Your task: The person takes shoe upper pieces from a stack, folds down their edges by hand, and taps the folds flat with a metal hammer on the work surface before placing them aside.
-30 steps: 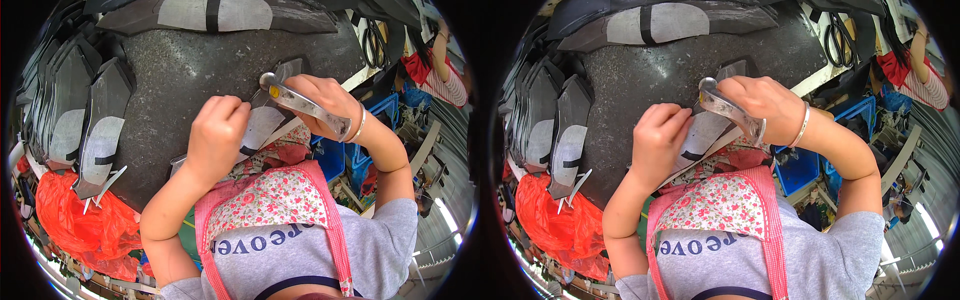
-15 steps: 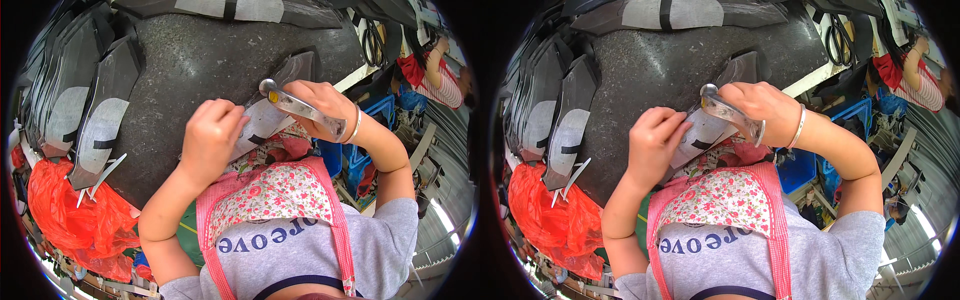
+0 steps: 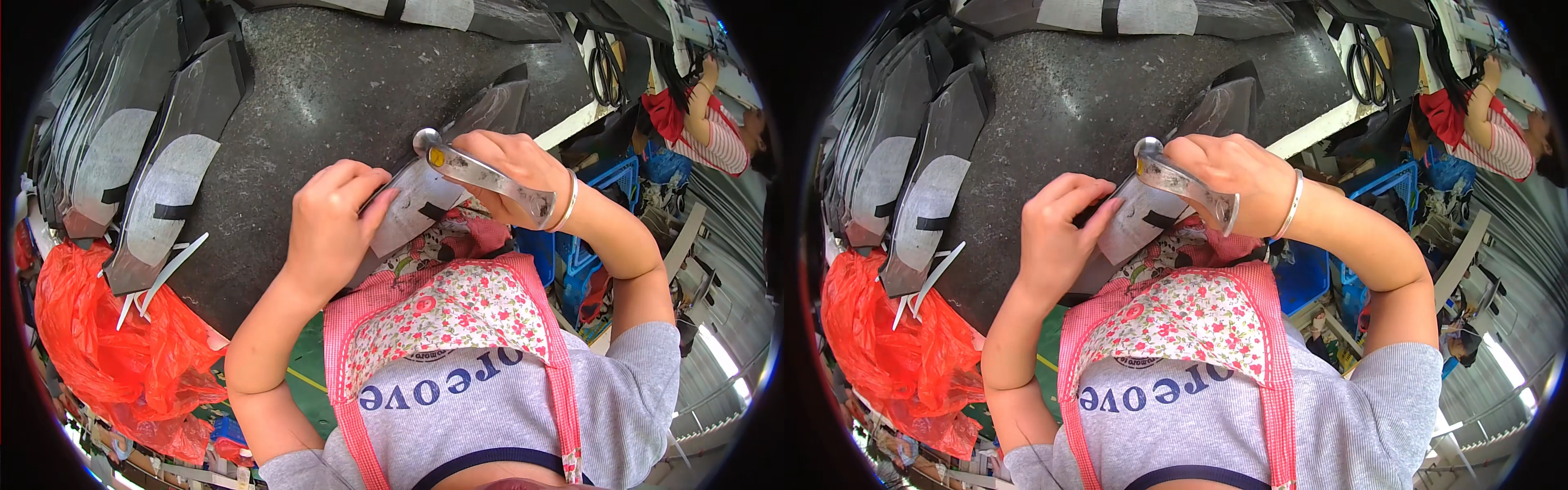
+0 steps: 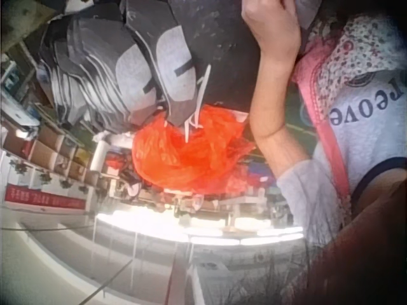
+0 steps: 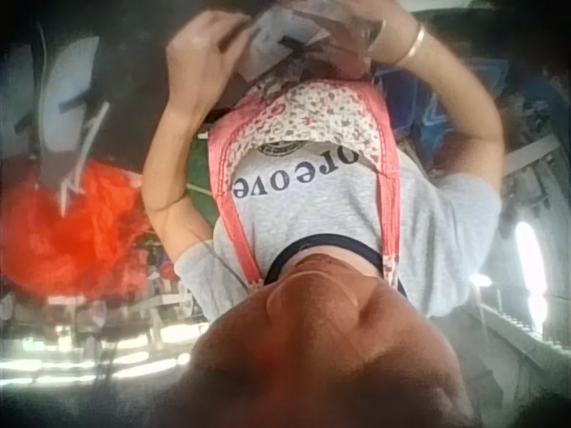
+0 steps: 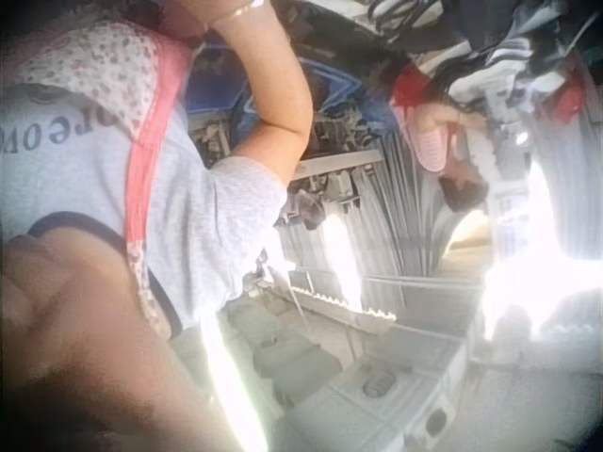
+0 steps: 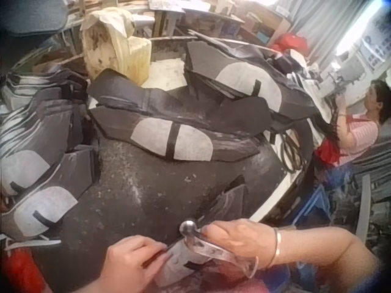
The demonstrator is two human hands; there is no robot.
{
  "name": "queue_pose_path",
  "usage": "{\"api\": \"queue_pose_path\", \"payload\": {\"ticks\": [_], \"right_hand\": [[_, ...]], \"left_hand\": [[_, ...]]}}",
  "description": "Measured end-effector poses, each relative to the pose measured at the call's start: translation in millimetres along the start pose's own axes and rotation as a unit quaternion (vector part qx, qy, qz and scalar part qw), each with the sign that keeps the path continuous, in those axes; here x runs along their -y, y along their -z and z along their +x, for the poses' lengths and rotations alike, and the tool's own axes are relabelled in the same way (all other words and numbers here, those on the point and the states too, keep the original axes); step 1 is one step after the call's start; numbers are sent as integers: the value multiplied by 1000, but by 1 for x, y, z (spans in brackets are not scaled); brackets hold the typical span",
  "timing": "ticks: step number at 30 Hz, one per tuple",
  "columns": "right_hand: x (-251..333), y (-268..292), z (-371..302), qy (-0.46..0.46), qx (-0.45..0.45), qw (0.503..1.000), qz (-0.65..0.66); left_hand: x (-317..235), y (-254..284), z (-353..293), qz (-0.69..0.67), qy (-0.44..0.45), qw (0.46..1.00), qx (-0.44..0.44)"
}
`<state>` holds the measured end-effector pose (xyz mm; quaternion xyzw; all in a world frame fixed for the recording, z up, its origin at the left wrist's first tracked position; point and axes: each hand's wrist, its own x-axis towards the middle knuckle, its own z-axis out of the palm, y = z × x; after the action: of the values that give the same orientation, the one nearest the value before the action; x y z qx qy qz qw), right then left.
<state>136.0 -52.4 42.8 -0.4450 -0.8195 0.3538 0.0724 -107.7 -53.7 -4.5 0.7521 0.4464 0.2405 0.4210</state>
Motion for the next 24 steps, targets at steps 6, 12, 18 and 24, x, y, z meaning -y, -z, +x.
{"api": "queue_pose_path", "payload": {"ticks": [6, 12, 18, 24], "right_hand": [[5, -10, 0, 7, 29, 1000, -8], [24, -12, 11, 49, 17, 998, -25], [20, -19, 12, 33, 46, 998, -32], [32, -19, 17, 28, 22, 999, -31]], "left_hand": [[-3, -15, -15, 138, -124, 980, -68], [-1, -17, -20, 201, -172, 962, -67], [5, -2, -32, 5, 1, 999, -50], [4, -13, -44, 135, -115, 980, -85]]}}
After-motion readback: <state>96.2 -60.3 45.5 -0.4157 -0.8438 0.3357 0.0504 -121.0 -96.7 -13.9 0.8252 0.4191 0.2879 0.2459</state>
